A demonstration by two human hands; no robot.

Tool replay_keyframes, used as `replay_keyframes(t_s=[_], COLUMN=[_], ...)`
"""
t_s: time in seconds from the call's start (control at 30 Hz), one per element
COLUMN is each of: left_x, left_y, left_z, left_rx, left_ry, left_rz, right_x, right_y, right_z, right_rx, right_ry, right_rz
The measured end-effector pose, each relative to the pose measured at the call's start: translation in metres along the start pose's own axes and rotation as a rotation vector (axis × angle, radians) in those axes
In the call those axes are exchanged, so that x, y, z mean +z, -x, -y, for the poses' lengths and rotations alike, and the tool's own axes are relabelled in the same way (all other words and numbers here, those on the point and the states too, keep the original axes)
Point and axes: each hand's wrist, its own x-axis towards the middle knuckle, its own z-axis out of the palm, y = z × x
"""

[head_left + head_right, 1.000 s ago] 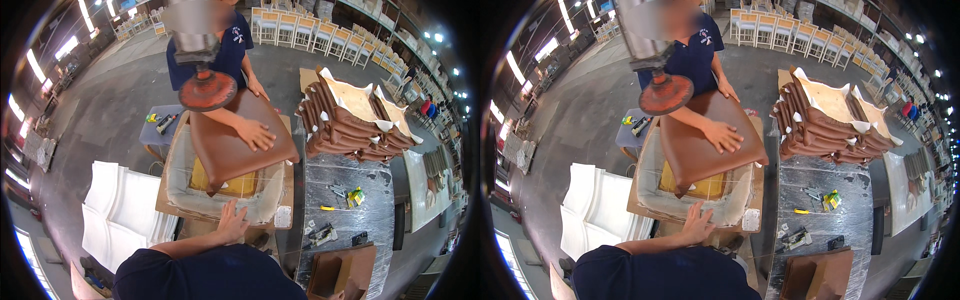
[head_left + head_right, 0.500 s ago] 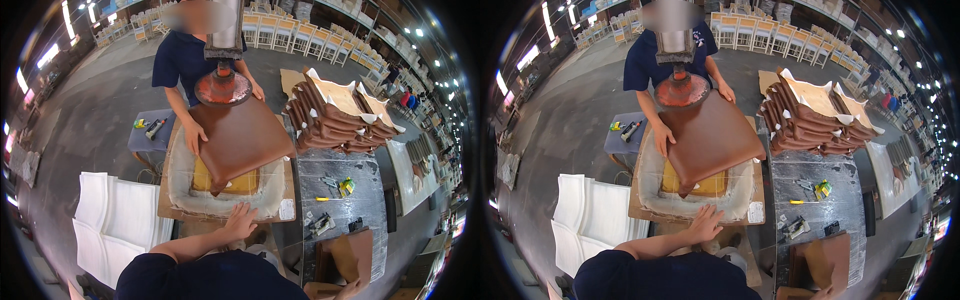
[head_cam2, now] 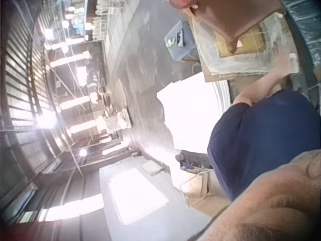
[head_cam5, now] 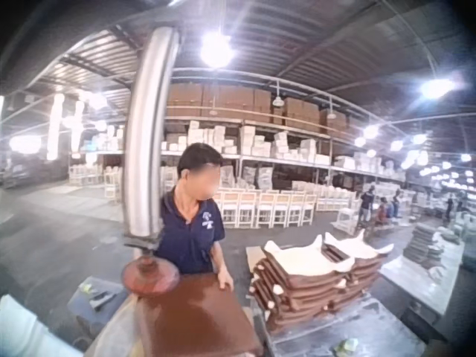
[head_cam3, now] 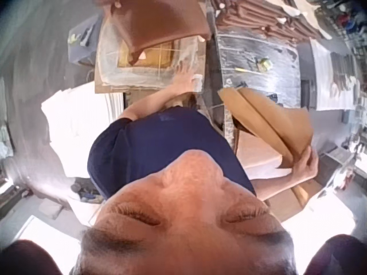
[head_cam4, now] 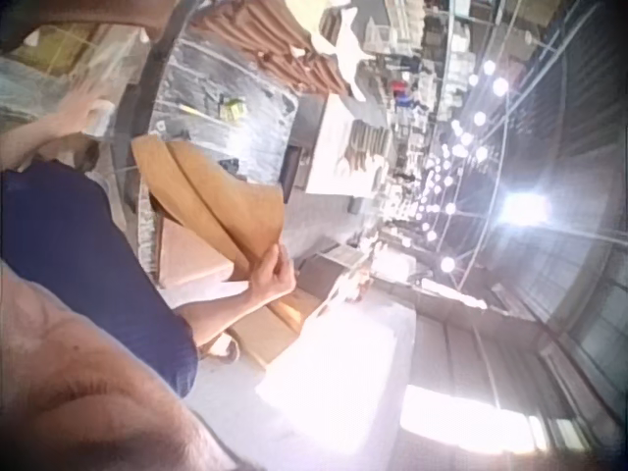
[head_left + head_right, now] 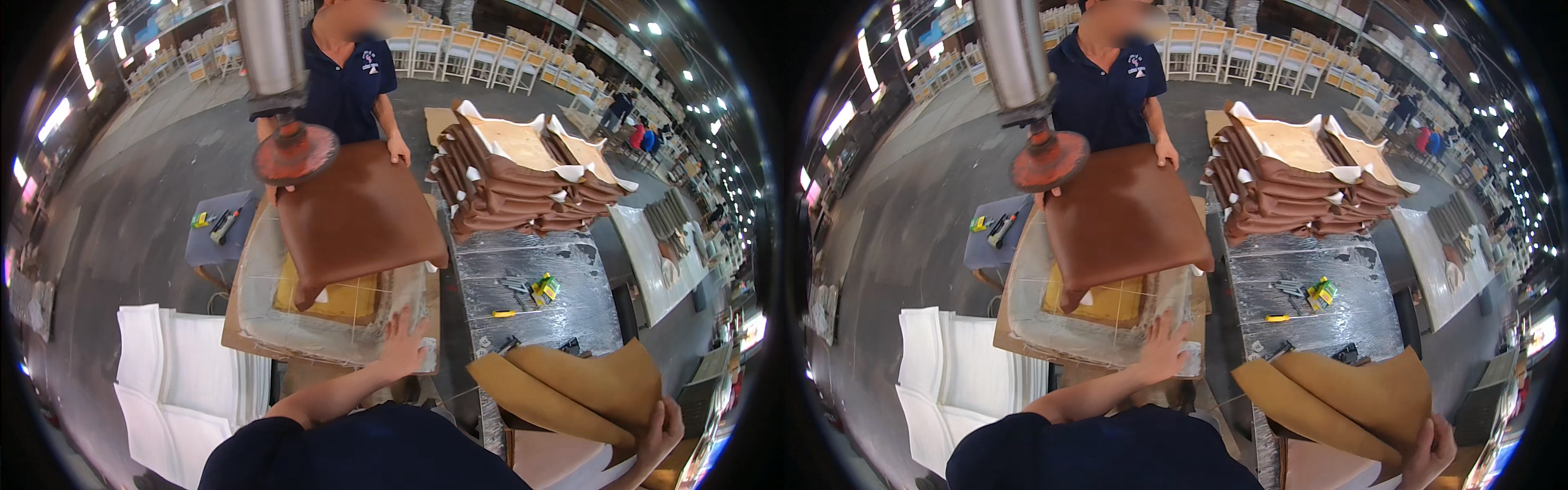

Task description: The person places a white fabric cover over a chair seat, aligns it, and uses a staple gun to secure the fabric around the edges. A coworker assists by holding the seat and applying glue. The process is repeated for multiple seats.

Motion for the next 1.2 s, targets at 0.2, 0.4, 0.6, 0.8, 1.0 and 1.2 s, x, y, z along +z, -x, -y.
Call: replay_keyframes(t_s=[0.2,0.4,0.6,0.8,1.0,1.2], left_x=[0.012,0.004,-0.005,-0.026,-0.043,-0.053], left_y=[0.026,0.04,0.063,0.091,0.121,0.145], left_z=[0.02,0.02,0.029,0.048,0.068,0.102], left_rx=[-0.125,-0.227,-0.24,-0.226,-0.258,-0.281], left_ry=[0.075,0.022,-0.069,-0.148,-0.174,-0.193], left_rz=[-0.051,-0.075,-0.122,-0.023,-0.019,-0.063], right_x=[-0.008,0.025,0.075,0.089,0.113,0.125], right_y=[-0.062,-0.123,-0.161,-0.184,-0.179,-0.167], right_z=[0.052,0.069,0.095,0.113,0.156,0.191], right_rx=[-0.404,-0.649,-0.846,-1.031,-1.084,-1.172], right_ry=[0.118,-0.039,-0.189,-0.325,-0.414,-0.566], right_rz=[0.03,0.14,0.175,0.335,0.315,0.404])
